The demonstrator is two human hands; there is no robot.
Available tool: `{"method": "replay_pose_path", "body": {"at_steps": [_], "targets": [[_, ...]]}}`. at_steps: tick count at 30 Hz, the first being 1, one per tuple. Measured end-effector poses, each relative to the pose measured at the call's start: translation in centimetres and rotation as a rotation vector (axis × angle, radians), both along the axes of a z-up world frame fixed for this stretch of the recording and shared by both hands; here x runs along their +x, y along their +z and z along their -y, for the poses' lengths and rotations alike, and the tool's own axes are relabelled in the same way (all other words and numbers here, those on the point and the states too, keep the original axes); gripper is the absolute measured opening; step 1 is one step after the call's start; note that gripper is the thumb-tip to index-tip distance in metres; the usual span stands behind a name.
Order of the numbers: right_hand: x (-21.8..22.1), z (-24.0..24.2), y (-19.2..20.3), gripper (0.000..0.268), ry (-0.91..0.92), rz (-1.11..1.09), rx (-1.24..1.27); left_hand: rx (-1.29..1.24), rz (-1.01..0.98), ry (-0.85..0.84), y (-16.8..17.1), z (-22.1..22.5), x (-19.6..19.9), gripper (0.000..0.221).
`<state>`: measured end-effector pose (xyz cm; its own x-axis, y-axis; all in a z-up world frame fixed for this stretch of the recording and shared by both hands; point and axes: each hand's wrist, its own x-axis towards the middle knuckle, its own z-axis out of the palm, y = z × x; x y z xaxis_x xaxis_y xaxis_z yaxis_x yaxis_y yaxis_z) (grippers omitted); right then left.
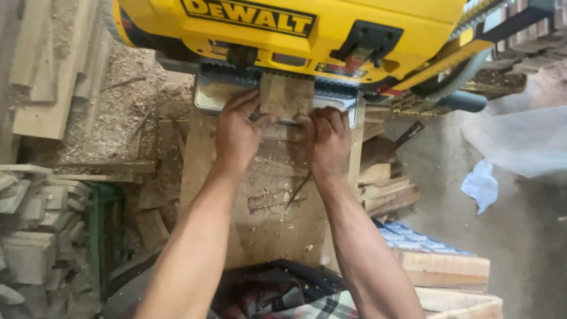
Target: Feeding wooden boards through a thickness planer to smooth the surfaces and achieve uniform thickness.
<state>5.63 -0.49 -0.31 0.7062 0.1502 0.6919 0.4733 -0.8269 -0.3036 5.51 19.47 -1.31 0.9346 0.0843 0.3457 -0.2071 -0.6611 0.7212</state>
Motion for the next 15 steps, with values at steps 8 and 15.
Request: {"method": "replay_pose_path", "body": {"at_steps": [8, 15], "targets": [[1.4, -0.6, -0.8, 0.040, -0.221, -0.155, -0.031, -0.032, -0.208, 0.293, 2.4, 2.3, 1.2, 0.038], [3.5, -1.0, -2.9, 0.049, -0.351, -0.182, -0.045, 0.048, -0.262, 0.432, 0.1, 2.9, 3.7, 0.032]]}}
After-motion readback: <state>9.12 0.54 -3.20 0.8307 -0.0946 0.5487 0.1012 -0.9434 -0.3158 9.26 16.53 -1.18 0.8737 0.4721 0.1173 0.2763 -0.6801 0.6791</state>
